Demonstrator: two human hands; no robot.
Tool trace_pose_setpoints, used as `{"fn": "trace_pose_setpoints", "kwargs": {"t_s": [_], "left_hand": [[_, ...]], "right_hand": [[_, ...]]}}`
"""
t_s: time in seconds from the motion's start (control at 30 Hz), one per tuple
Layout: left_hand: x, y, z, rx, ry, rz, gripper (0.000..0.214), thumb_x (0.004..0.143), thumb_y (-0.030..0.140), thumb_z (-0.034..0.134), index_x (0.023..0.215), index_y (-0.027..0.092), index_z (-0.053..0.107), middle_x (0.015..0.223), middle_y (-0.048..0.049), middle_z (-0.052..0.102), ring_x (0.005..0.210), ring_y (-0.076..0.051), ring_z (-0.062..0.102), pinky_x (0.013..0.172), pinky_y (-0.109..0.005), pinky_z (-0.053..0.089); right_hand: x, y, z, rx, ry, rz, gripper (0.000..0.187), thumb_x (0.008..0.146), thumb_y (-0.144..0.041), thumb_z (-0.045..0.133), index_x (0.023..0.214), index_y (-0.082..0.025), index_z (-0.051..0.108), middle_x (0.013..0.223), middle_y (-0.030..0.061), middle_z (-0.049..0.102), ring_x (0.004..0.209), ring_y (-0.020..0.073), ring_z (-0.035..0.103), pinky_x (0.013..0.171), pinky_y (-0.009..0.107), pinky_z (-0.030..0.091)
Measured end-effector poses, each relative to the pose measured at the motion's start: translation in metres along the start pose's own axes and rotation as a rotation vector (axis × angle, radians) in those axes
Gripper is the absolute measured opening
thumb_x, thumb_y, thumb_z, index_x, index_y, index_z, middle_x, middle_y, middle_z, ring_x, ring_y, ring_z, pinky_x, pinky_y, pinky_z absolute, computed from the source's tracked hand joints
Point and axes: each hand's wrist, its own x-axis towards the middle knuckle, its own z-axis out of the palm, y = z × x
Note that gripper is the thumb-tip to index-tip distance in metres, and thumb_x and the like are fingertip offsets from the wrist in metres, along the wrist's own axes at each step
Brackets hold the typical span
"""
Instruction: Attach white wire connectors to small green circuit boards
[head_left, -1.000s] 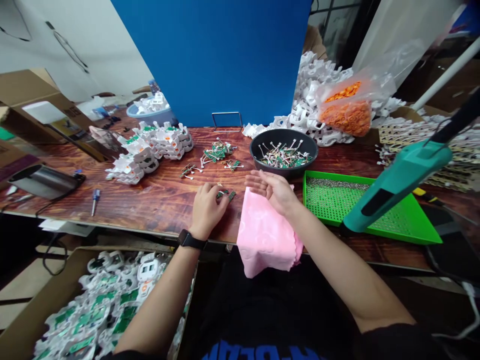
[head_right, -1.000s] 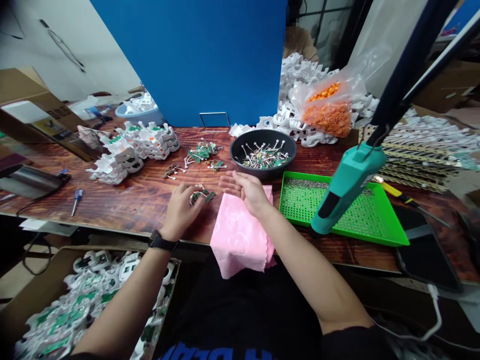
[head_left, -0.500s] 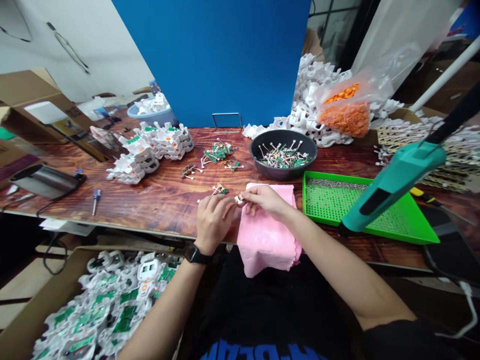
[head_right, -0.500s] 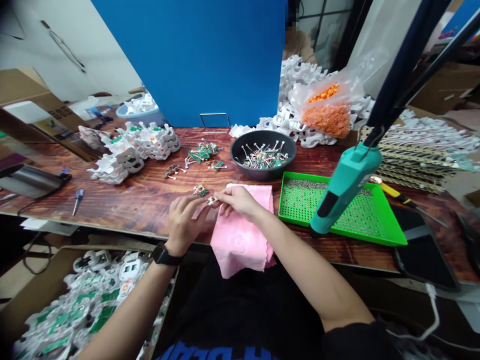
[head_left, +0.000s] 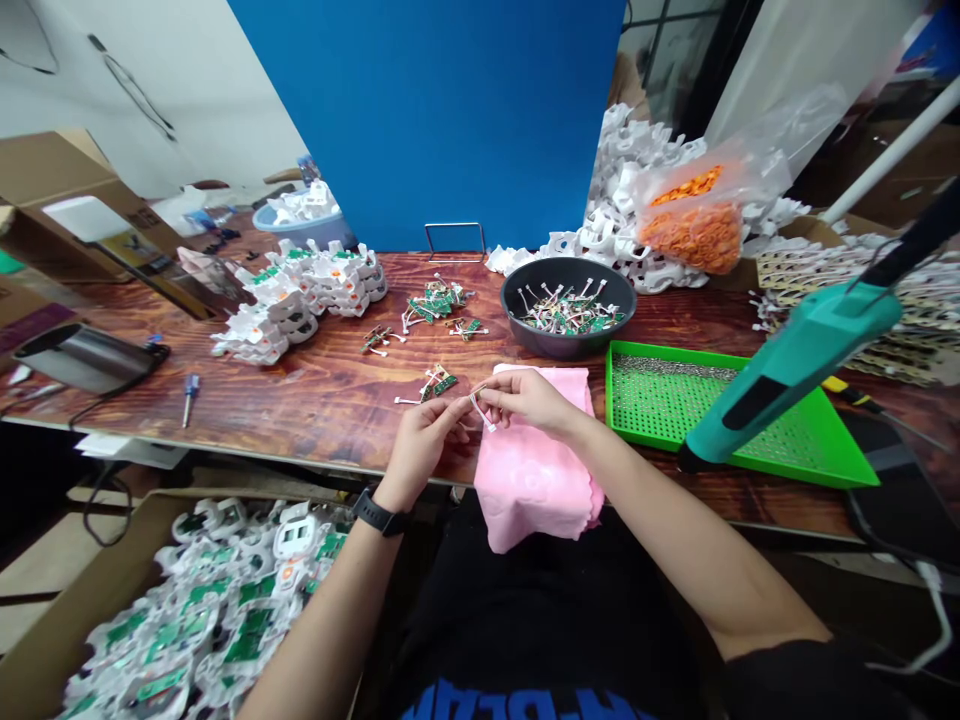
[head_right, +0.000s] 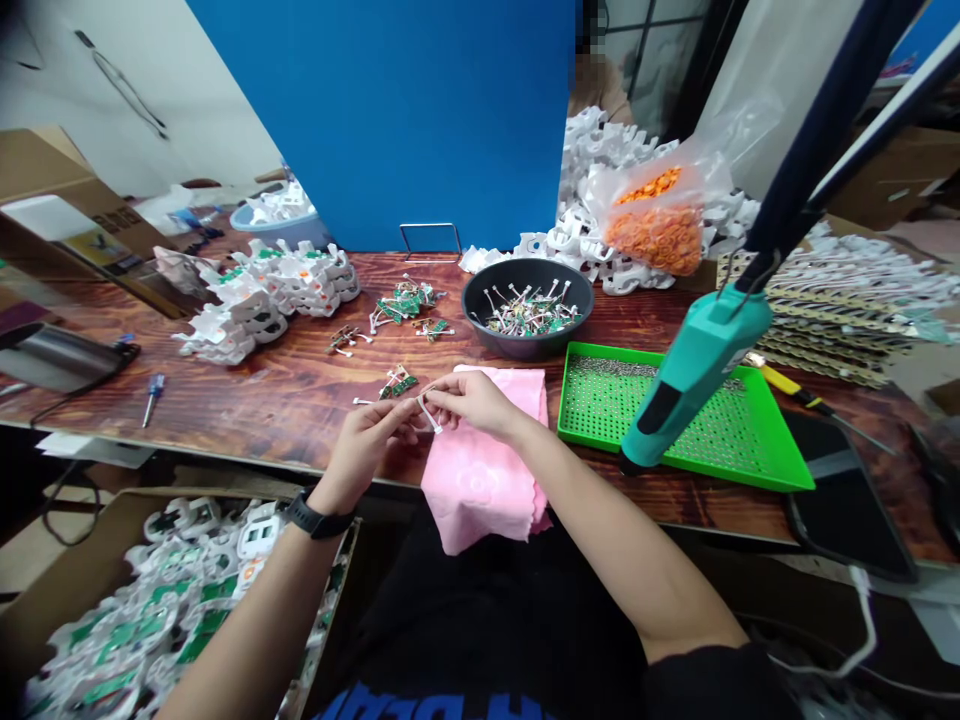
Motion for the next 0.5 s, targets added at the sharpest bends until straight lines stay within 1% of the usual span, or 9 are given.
{"fn": "trace_pose_setpoints", "kwargs": {"t_s": [0.13, 0.3, 0.5], "left_hand": [[0.0004, -0.0039, 0.0011, -0.026, 0.017, 0.011, 0.029, 0.075, 0.041, 0.060, 0.068, 0.013, 0.062, 0.059, -0.0007, 0.060, 0.049, -0.010, 0.055, 0.049, -0.022, 0.046], [0.0006, -0.0022, 0.0035, -0.015, 0.040, 0.020, 0.029, 0.074, 0.041, 0.061, 0.066, 0.013, 0.060, 0.059, -0.0016, 0.061, 0.049, -0.011, 0.055, 0.050, -0.022, 0.046], [0.0019, -0.0043, 0.0041, 0.004, 0.049, 0.037, 0.030, 0.074, 0.043, 0.060, 0.069, 0.013, 0.061, 0.060, -0.0020, 0.062, 0.051, -0.012, 0.057, 0.053, -0.024, 0.046]], "right_hand": [[0.0015, 0.0022, 0.0000, 0.000, -0.006, 0.005, 0.020, 0.073, -0.028, 0.064, 0.082, -0.010, 0.064, 0.060, -0.0005, 0.061, 0.047, 0.0058, 0.053, 0.043, 0.017, 0.041], [0.0024, 0.0026, -0.0008, 0.013, 0.017, 0.013, 0.019, 0.070, -0.026, 0.066, 0.081, -0.011, 0.064, 0.061, -0.0007, 0.061, 0.047, 0.0057, 0.053, 0.042, 0.016, 0.040], [0.0017, 0.0033, -0.0005, 0.017, -0.005, 0.002, 0.024, 0.069, -0.032, 0.067, 0.080, -0.012, 0.066, 0.060, 0.0002, 0.061, 0.048, 0.0067, 0.053, 0.042, 0.018, 0.040]]}}
